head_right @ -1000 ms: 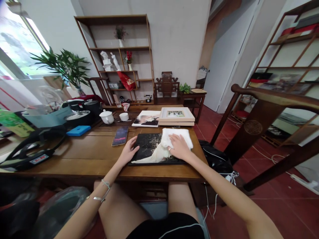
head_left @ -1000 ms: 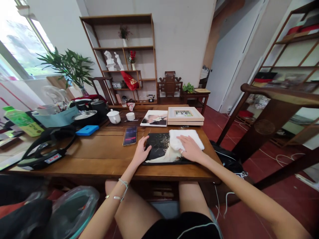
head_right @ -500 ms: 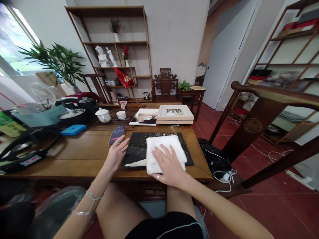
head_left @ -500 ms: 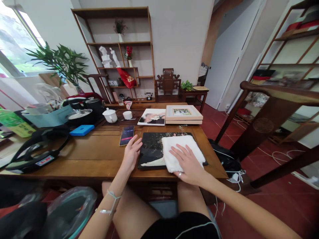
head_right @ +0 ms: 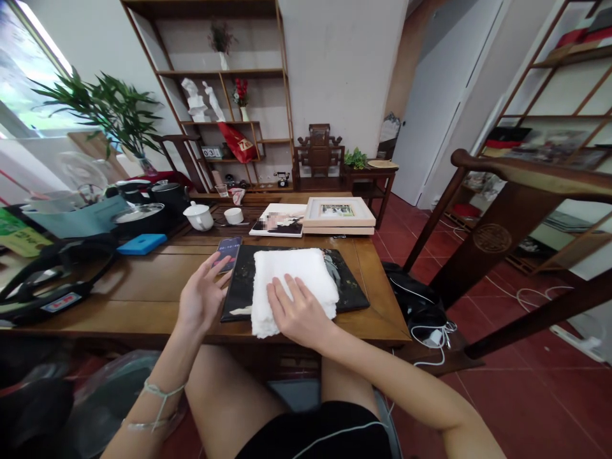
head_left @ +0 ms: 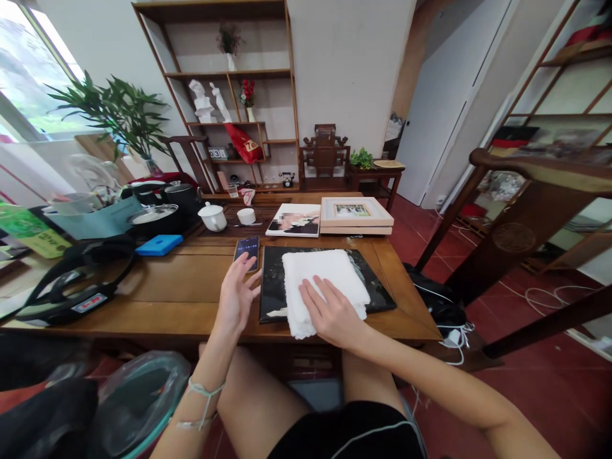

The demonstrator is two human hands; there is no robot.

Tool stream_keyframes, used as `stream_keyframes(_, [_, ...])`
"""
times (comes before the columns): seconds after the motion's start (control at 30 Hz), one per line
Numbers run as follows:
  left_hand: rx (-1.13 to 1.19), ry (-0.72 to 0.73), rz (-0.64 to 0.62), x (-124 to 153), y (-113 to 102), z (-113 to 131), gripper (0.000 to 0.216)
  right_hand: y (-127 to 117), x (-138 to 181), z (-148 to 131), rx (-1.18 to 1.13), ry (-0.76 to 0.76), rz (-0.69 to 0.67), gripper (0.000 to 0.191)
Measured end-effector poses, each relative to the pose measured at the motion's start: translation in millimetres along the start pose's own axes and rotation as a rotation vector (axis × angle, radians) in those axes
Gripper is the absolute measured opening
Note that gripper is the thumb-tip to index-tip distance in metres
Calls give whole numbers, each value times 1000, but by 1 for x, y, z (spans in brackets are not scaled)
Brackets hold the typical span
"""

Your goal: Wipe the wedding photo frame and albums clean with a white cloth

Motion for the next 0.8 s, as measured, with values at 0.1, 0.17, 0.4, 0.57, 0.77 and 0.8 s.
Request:
stream_keyframes(0.1, [43, 43, -89, -7, 2, -20, 44, -18, 2, 14, -80, -12, 88, 50])
stream_keyframes(0.17, [16, -24, -176, -11, 14, -48, 42, -31, 4, 29, -165, 22, 171, 52])
stream_keyframes(0.4, [214, -264, -276, -6, 83, -128, 40, -61, 30, 96, -572, 655, 731, 25])
stream_keyframes(0.57, [279, -255, -277, 6, 112, -112, 31, -77, 42, 107, -858, 831, 1197, 49])
stream_keyframes(0.77, [190, -29, 61, 19, 87, -71, 31, -52, 45, 125, -1241, 854, 1226, 64])
stream_keyframes(0.8, [163, -49, 101, 21, 81, -68, 30, -43, 49, 127, -1293, 846, 1197, 65])
Point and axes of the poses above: each hand's wrist, its own x-axis away from the middle knuckle, its own y-axis out of the palm, z = x × y, the point moved 7 cm from there along -x, towards the middle knuckle, and after that the axes turned 10 degrees about -z, right-handed, at the moved point
